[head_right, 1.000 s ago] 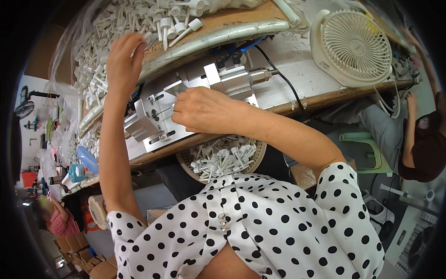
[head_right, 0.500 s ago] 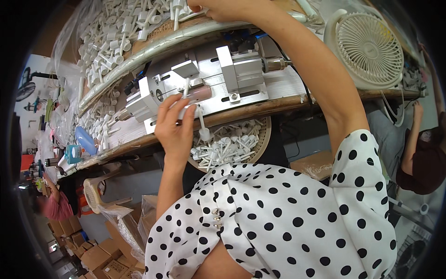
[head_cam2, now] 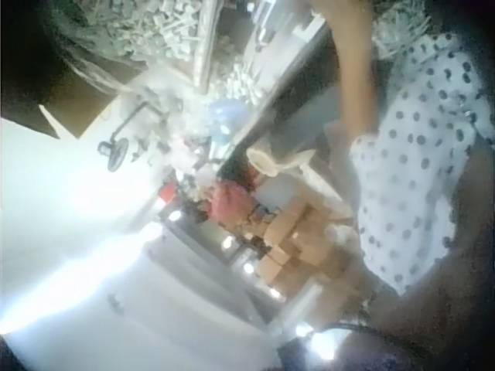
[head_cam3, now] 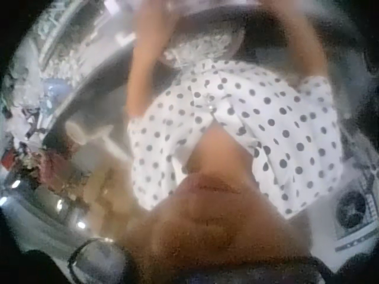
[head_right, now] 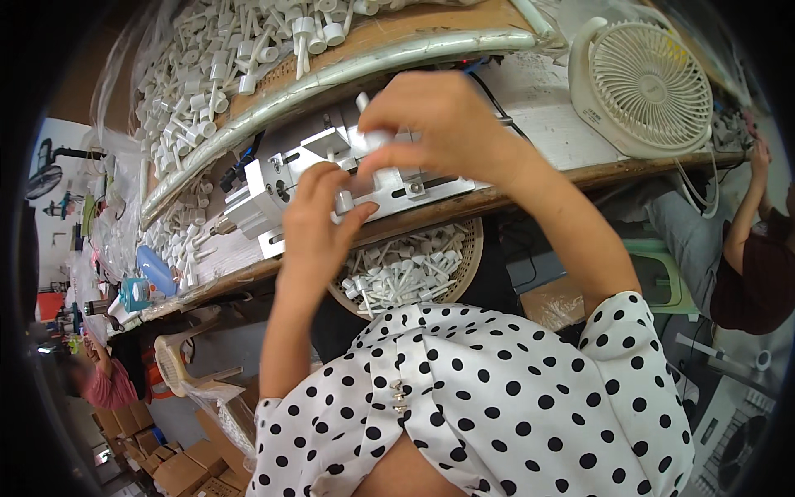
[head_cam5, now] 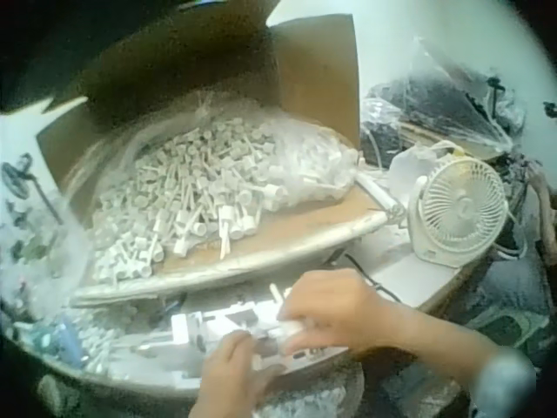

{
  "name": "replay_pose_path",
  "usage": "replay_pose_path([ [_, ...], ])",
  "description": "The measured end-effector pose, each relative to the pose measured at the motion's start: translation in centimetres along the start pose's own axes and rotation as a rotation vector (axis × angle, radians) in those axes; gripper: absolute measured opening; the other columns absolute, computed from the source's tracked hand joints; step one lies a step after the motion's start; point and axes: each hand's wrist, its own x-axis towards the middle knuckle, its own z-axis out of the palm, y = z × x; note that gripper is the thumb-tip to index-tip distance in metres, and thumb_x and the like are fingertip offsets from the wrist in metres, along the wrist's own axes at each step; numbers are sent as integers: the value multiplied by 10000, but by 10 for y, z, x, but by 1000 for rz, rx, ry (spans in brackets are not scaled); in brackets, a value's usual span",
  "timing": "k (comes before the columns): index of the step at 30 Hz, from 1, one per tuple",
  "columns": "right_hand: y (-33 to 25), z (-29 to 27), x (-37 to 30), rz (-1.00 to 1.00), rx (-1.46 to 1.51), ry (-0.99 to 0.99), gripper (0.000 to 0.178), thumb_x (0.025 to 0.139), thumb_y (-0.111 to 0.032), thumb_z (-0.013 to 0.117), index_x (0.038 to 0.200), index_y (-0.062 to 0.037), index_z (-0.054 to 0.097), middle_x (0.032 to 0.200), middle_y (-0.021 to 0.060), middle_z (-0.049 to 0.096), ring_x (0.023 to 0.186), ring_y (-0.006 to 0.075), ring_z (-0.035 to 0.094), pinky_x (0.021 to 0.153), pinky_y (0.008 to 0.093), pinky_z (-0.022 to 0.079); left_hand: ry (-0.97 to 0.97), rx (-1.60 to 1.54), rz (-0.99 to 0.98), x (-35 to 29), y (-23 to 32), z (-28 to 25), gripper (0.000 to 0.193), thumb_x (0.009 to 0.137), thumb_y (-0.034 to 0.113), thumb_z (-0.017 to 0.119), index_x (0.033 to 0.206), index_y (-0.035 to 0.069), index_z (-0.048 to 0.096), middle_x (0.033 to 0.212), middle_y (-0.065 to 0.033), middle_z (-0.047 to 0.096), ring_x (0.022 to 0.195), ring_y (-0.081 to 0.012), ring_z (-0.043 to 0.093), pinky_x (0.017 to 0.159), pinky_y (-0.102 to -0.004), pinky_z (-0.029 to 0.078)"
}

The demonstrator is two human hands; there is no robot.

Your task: Manually assemble small white plastic components using a pneumatic assembly press.

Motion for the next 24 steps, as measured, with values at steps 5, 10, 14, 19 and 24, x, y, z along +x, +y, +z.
replay_pose_path([
  [5,-15,48,-8,-307,-1,39,318,625,-324,702,736,-58,568,707,59,563,735,223,563,642,308,459,160,179,320,75,-29,-42,238,716,-25,562,935,61,601,896,-104,562,751,-256,562,665,-329,454],
  [10,-7,73,-3,-389,-151,-46,292,593,-283,681,668,-66,502,674,53,532,735,216,544,677,310,441,63,605,616,154,-71,-37,273,681,-45,550,899,98,633,877,-67,544,835,-249,538,683,-359,455],
  [14,-5,78,-3,-406,-261,-119,278,590,-270,687,662,-76,501,662,27,529,719,188,547,675,290,437,-17,622,745,166,-72,-39,234,684,-8,586,876,111,645,882,-56,557,837,-248,545,699,-359,459],
  [19,-11,79,-7,-327,-268,-206,292,618,-279,677,726,-68,507,783,80,572,845,226,574,750,329,458,330,359,691,153,-57,-53,191,766,66,620,955,89,620,940,-55,605,815,-206,570,727,-300,467],
  [24,-14,59,20,-160,-53,-367,287,653,-266,695,805,-64,560,769,75,559,783,247,572,671,362,453,437,-489,34,85,-38,-60,199,871,49,479,1050,37,565,934,-56,580,764,-121,570,642,-256,462],
])
